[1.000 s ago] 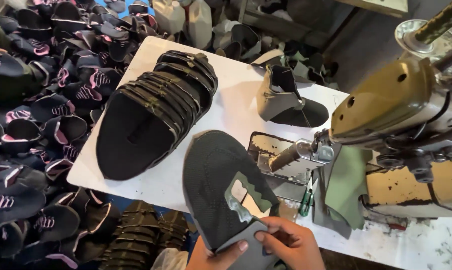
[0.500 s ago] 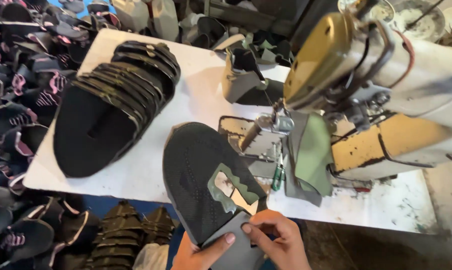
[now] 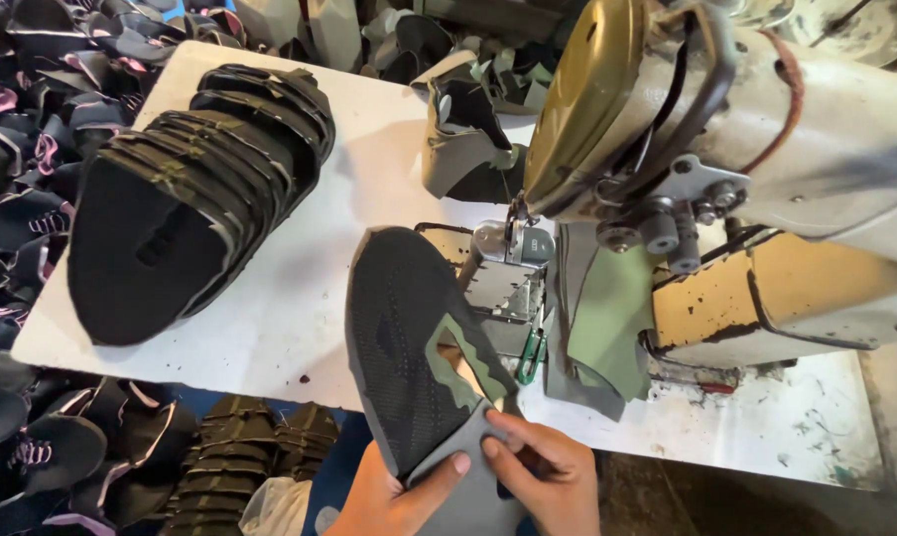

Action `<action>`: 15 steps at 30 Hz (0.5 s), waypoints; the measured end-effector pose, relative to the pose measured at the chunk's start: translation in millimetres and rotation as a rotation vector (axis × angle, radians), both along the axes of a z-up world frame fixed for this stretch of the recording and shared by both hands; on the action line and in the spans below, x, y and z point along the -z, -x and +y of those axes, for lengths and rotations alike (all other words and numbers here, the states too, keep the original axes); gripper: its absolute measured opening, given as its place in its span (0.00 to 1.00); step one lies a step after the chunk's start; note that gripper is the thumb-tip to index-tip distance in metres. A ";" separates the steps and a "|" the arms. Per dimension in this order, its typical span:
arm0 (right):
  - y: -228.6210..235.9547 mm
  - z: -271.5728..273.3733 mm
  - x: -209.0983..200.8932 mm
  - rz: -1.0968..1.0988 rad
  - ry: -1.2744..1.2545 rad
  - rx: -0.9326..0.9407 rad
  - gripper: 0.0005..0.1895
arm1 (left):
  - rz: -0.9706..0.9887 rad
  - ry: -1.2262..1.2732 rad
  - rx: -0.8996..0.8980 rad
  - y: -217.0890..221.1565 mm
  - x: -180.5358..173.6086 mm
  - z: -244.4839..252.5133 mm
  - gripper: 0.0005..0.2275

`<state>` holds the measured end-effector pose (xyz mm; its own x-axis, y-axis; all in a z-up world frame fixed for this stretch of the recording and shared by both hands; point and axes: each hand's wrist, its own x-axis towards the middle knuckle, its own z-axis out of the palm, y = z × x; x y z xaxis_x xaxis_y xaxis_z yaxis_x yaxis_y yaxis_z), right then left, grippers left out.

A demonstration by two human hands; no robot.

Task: The person uses a sewing machine to stitch a grey fabric piece onto the edge of a black slipper sole. They repeatedly pick up a slipper from a stack, position it under the machine's needle, and guide it through the sewing process. The camera frequently moves away from the workspace, showing piles of finished slippers and other materials on the table.

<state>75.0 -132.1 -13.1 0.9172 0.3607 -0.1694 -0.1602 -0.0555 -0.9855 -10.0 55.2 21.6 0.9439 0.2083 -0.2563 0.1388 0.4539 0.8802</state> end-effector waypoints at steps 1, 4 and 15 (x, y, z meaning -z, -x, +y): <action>-6.3 4.7 2.3 -0.032 0.003 0.013 0.20 | -0.094 -0.194 -0.030 -6.9 -1.4 3.0 0.20; -39.1 20.8 -4.8 -0.091 0.005 -0.012 0.20 | -0.252 -0.593 -0.082 -36.5 -10.8 12.9 0.19; -130.1 67.9 -23.8 0.046 -0.329 0.129 0.25 | -0.126 -0.498 0.281 -194.6 -57.5 106.7 0.17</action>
